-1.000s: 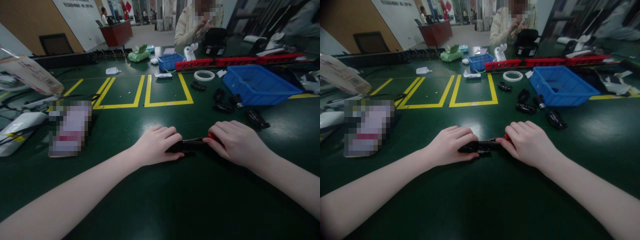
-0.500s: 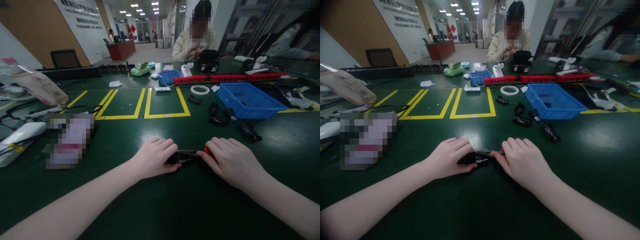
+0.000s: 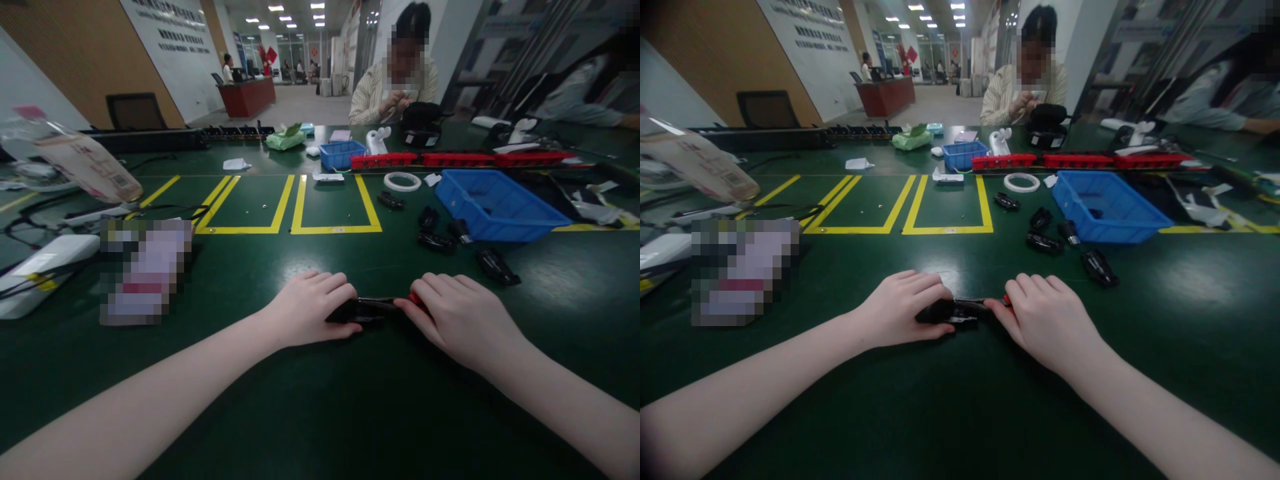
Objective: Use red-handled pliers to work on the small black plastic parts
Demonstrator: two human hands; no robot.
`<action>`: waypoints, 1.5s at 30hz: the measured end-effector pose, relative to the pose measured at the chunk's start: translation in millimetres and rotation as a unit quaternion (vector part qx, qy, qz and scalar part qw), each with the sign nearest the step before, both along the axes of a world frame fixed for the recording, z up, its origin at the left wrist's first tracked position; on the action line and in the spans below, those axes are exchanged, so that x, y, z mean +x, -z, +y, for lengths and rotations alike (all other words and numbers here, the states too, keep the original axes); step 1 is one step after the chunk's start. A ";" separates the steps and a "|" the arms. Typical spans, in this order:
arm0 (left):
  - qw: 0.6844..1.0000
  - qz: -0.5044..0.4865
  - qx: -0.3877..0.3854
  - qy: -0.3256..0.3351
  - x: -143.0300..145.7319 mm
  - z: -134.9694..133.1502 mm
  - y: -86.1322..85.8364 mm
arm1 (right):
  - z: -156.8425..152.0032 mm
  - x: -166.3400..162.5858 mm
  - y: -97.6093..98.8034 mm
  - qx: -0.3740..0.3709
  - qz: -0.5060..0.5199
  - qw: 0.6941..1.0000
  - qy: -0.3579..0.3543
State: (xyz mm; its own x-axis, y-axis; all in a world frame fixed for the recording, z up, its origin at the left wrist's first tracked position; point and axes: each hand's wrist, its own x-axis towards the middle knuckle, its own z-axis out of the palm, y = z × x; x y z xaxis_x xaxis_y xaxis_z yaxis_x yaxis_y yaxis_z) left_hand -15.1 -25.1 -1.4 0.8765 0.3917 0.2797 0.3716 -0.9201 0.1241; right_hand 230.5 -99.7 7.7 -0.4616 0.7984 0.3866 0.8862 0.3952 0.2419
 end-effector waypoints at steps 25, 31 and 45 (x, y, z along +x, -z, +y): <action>1.000 -0.007 -0.019 -0.012 0.3 -1.6 0.5 | 1.9 -0.3 2.1 -0.013 -0.003 1.000 0.015; 1.000 -0.005 -0.021 -0.012 -0.1 -2.2 0.3 | 1.2 3.1 -0.5 -0.016 0.005 1.000 0.022; 1.000 -0.011 -0.020 -0.001 -0.6 -1.9 2.2 | 2.1 4.5 -1.4 0.033 -0.002 0.999 0.002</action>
